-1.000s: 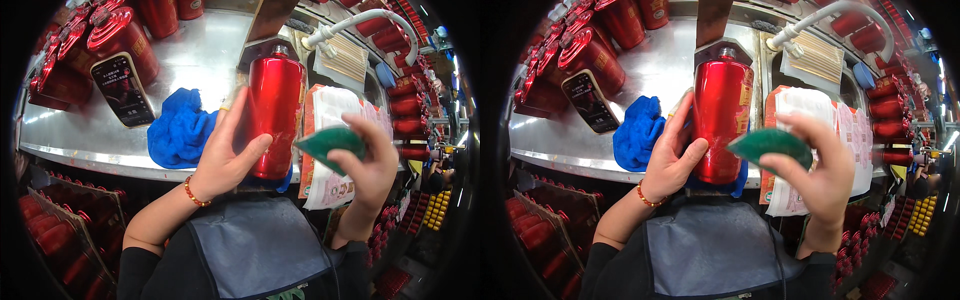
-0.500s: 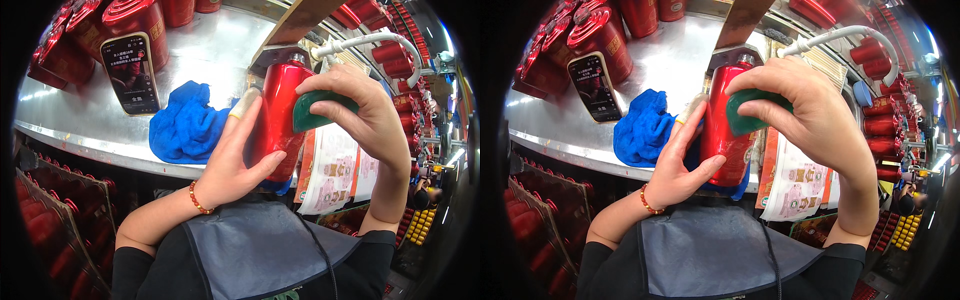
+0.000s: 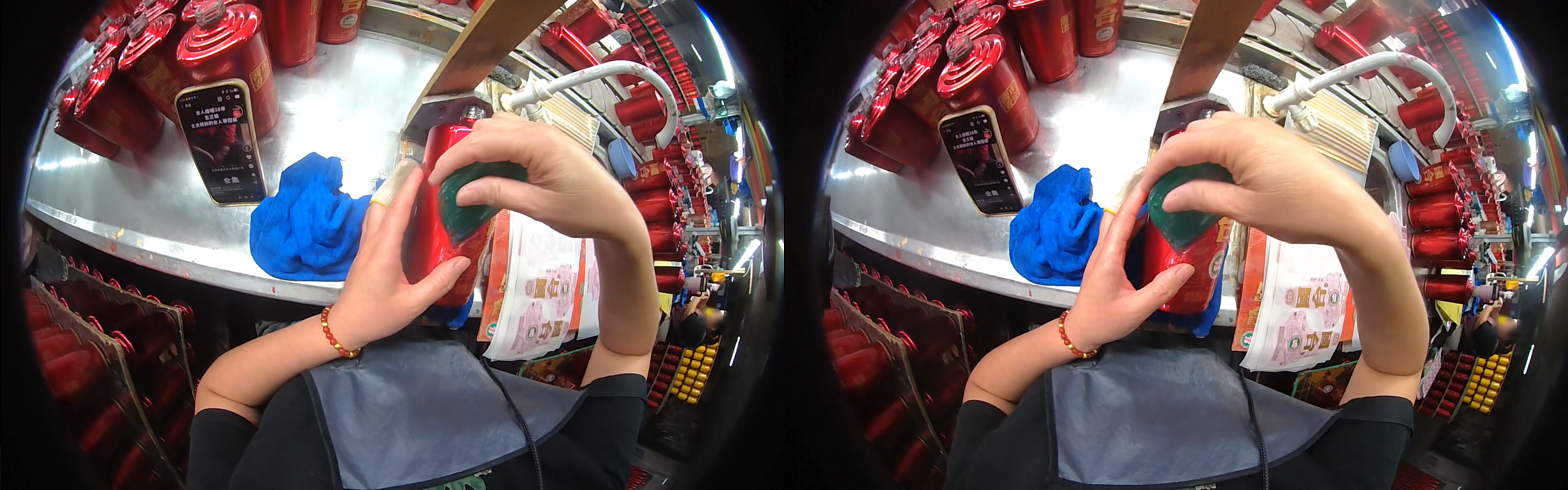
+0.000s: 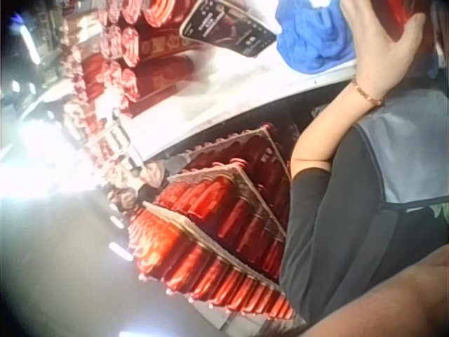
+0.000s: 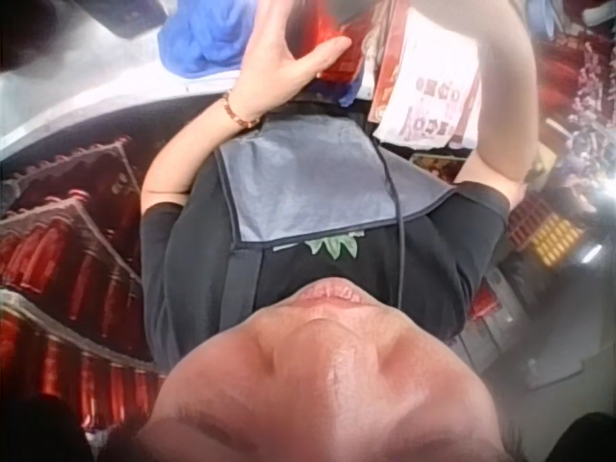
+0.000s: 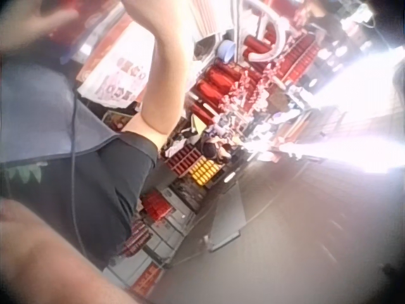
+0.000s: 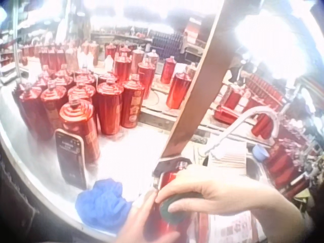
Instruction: The person wipes the exterior of red cylindrical containers using a green cloth and a blue cloth. They rotate the containers to clean different sides and then place them back on the table among many similar items.
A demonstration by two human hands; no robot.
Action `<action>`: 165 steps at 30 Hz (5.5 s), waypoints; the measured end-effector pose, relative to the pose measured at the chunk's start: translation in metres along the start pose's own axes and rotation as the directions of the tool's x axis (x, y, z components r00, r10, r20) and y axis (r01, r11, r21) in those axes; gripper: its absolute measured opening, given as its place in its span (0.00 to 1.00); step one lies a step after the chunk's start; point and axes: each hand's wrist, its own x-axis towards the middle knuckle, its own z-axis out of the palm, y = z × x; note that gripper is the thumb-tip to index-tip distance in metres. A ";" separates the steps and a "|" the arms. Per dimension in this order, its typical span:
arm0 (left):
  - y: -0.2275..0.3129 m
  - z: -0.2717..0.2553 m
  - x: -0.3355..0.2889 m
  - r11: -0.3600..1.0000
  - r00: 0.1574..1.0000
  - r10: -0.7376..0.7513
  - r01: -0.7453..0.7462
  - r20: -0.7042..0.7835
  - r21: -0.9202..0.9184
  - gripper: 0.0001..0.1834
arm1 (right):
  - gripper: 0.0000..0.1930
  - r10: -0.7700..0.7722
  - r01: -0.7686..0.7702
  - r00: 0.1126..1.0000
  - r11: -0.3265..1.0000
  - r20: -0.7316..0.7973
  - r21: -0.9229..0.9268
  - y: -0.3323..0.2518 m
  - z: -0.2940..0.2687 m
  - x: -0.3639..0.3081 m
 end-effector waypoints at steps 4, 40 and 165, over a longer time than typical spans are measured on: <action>0.008 0.000 0.005 0.998 1.000 -0.025 0.025 0.000 0.050 0.50 | 0.12 0.002 0.001 1.000 0.995 -0.021 0.101 0.002 0.005 0.003; 0.003 0.001 0.004 0.968 0.989 -0.145 0.144 0.008 -0.204 0.42 | 0.16 0.255 -0.239 0.728 0.964 -0.636 0.112 -0.040 0.067 -0.093; 0.002 -0.010 0.026 0.983 0.965 -0.157 0.173 0.212 -0.061 0.70 | 0.18 0.376 -0.156 0.659 0.916 -0.652 0.370 -0.005 0.081 -0.100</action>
